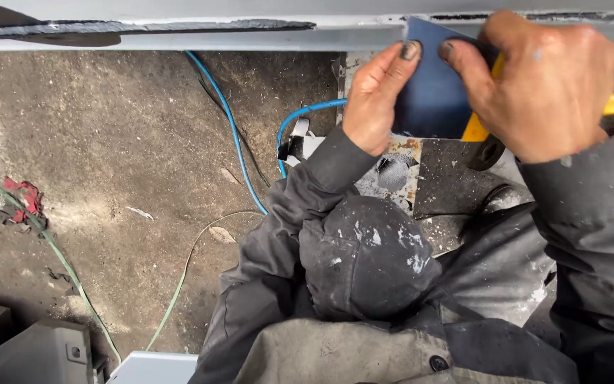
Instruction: Scraping and peeling adhesive tape and residue from a large metal component on a factory floor.
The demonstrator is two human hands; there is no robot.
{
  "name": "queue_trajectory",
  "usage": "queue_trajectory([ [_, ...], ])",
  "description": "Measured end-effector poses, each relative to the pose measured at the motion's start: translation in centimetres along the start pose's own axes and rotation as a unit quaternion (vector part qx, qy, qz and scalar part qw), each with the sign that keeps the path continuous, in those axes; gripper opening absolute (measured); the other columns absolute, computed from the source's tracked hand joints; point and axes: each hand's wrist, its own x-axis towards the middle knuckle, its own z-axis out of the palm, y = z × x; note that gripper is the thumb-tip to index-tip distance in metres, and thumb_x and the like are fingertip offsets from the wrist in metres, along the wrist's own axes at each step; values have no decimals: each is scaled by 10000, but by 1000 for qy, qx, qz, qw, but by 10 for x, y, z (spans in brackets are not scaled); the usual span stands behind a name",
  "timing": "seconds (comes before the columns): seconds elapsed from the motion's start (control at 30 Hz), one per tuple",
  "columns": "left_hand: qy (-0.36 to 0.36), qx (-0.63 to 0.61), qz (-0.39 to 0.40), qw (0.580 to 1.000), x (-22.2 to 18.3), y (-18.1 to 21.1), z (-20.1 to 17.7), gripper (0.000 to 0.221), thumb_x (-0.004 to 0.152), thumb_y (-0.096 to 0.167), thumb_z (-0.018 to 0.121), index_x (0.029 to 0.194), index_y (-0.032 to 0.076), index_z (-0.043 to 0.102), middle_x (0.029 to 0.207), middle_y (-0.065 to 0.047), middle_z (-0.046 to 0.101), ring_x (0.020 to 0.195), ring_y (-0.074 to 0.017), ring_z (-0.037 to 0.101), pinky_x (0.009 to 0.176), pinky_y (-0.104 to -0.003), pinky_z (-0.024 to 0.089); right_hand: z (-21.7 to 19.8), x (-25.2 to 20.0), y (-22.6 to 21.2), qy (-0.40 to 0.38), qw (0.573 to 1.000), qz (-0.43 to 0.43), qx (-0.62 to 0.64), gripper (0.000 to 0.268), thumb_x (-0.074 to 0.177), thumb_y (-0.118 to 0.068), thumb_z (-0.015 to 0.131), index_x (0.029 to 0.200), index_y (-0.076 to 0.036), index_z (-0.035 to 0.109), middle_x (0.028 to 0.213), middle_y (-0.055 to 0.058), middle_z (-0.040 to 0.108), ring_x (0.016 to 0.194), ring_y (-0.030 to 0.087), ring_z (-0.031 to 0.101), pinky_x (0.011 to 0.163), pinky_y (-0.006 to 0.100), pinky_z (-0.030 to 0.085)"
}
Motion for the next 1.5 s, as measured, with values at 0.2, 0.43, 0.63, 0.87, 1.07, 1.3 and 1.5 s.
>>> queue_trajectory([
  [0.2, -28, -25, 5, 999, 13, -19, 7, 335, 1069, 201, 655, 1314, -28, 657, 1140, -120, 740, 986, -153, 688, 938, -309, 574, -8, -2, 18, -7, 998, -10, -56, 424, 1348, -517, 922, 1090, -203, 800, 718, -46, 620, 538, 177, 568, 578, 301, 477],
  [0.43, 12, -25, 14, 1000, 0, -17, 11, 291, 1062, 214, 675, 1210, -35, 700, 1098, -69, 736, 973, -99, 650, 916, -247, 514, 0, -4, 20, -19, 998, -12, -63, 389, 1336, -540, 904, 1104, -242, 808, 694, -74, 615, 512, 148, 570, 576, 273, 489],
  [0.63, 5, -34, 35, 999, 3, -9, 14, 336, 1064, 243, 684, 1262, -28, 689, 1123, -107, 737, 1000, -152, 670, 958, -300, 528, -3, 9, 18, 15, 999, -27, -8, 358, 1244, -458, 973, 1038, -201, 833, 736, -19, 631, 528, 190, 545, 534, 314, 471],
  [0.87, 49, 71, 106, 991, -5, 44, -18, 230, 1020, 278, 676, 1077, 66, 745, 1027, -52, 714, 998, -176, 616, 1048, -416, 408, -1, 39, -41, 126, 990, -40, 58, 297, 1032, -441, 897, 896, -196, 798, 692, -17, 662, 457, 206, 557, 446, 330, 473],
  [1.07, -26, 156, 53, 986, 4, 15, 0, 314, 1047, 254, 611, 1189, -13, 694, 1052, -68, 719, 915, -118, 642, 875, -274, 536, 10, -6, -6, 71, 997, 18, -21, 393, 1189, -523, 882, 978, -216, 755, 663, -15, 632, 477, 193, 564, 466, 328, 445],
  [1.3, 0, 68, 14, 998, 5, 7, 8, 417, 1043, 292, 630, 1264, -60, 664, 1043, -113, 737, 856, -125, 661, 778, -258, 558, 4, -3, 0, 38, 999, 26, -23, 418, 1271, -522, 929, 1018, -212, 810, 663, -23, 605, 494, 217, 552, 530, 334, 475],
  [1.5, 13, 25, 39, 999, 5, -9, 5, 354, 1051, 257, 672, 1231, -47, 688, 1105, -62, 719, 991, -98, 626, 927, -245, 500, 8, 0, 2, 32, 999, 25, -4, 444, 1288, -491, 958, 1005, -185, 805, 658, -10, 590, 488, 215, 536, 522, 336, 467],
])
